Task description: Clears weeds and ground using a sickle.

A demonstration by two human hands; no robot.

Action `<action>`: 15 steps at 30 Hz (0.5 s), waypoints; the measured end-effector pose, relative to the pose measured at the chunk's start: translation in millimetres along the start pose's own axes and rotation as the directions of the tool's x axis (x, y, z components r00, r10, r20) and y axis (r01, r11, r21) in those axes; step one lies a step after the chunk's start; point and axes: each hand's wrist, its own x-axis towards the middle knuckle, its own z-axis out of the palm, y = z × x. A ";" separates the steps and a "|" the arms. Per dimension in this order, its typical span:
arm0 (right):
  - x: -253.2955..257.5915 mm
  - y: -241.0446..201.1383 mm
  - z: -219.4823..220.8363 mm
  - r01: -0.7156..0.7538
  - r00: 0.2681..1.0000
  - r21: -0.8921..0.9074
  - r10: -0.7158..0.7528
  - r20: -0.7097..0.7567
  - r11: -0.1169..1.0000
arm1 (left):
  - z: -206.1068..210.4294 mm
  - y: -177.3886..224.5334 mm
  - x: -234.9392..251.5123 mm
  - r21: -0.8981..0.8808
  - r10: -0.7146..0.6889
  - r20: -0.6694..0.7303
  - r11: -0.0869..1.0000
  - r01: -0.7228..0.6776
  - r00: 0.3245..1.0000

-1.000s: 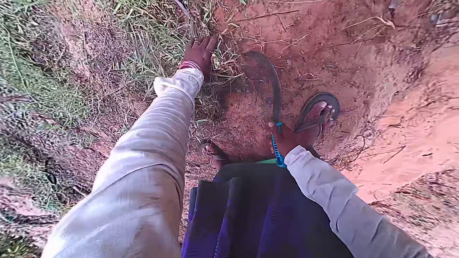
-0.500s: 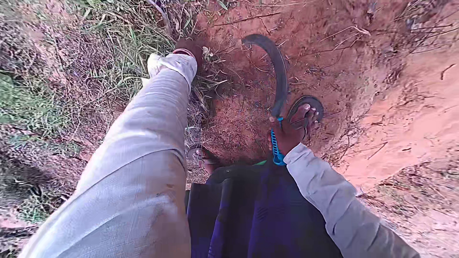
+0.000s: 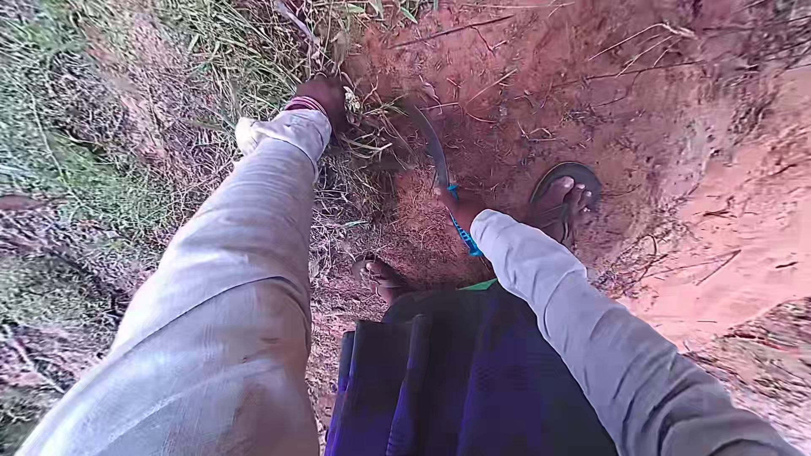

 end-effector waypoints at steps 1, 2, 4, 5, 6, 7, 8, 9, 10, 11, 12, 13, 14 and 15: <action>-20.1 5.5 -1.6 0.005 1.000 -0.043 -0.004 0.006 0.999 | -3.9 -2.2 -1.7 -0.002 0.010 0.004 1.000 -0.010 1.000; -39.2 9.6 -3.5 0.016 1.000 -0.087 -0.016 0.004 0.996 | -5.0 -2.6 -3.4 -0.001 0.012 0.009 1.000 -0.012 1.000; -64.3 10.3 -9.1 0.059 0.997 -0.081 -0.064 -0.052 0.995 | -8.5 1.0 -9.6 -0.034 -0.021 0.006 0.999 0.021 1.000; -66.5 6.1 -12.1 0.094 0.990 -0.030 -0.097 -0.100 0.995 | -10.1 3.0 -14.8 -0.059 -0.043 0.011 0.997 0.044 0.999; -61.6 -2.5 -15.6 0.125 0.983 0.019 -0.121 -0.137 0.992 | -8.9 2.8 -17.2 -0.068 -0.048 0.015 0.996 0.049 0.999; -49.7 -14.1 -20.3 0.129 0.983 0.050 -0.121 -0.141 0.990 | -7.6 1.7 -18.0 -0.052 -0.042 0.014 0.998 0.042 0.999; -34.0 -23.0 -21.7 0.110 0.987 0.055 -0.102 -0.120 0.992 | -6.2 0.3 -18.9 -0.029 -0.037 0.016 0.999 0.038 0.999; -18.0 -27.8 -20.2 0.089 0.992 0.057 -0.084 -0.093 0.994 | -7.8 -3.0 -18.0 -0.010 -0.035 0.007 0.999 0.035 0.999; -6.4 -26.9 -16.3 0.062 0.996 0.051 -0.059 -0.071 0.997 | -12.7 -6.0 -16.3 0.007 -0.031 -0.002 1.000 0.031 1.000; -4.4 -18.1 -7.9 0.017 0.999 0.045 -0.014 -0.050 0.999 | -17.1 -7.2 -17.2 0.015 -0.024 0.003 1.000 0.024 1.000; -11.2 -3.5 4.3 -0.034 0.999 0.036 0.035 -0.029 0.999 | -19.5 -10.1 -20.1 0.013 -0.019 0.013 1.000 0.019 1.000; -26.1 11.6 15.3 -0.085 0.996 0.018 0.085 -0.004 0.996 | -20.7 -13.6 -24.2 0.006 -0.021 0.024 1.000 0.021 0.999; -46.5 24.5 20.8 -0.125 0.992 0.003 0.125 0.023 0.992 | -21.5 -16.0 -29.0 -0.003 -0.025 0.023 1.000 0.025 0.999; -67.9 35.5 23.2 -0.142 0.989 0.003 0.142 0.031 0.990 | -20.9 -19.2 -32.9 -0.009 -0.033 0.006 0.999 0.033 0.999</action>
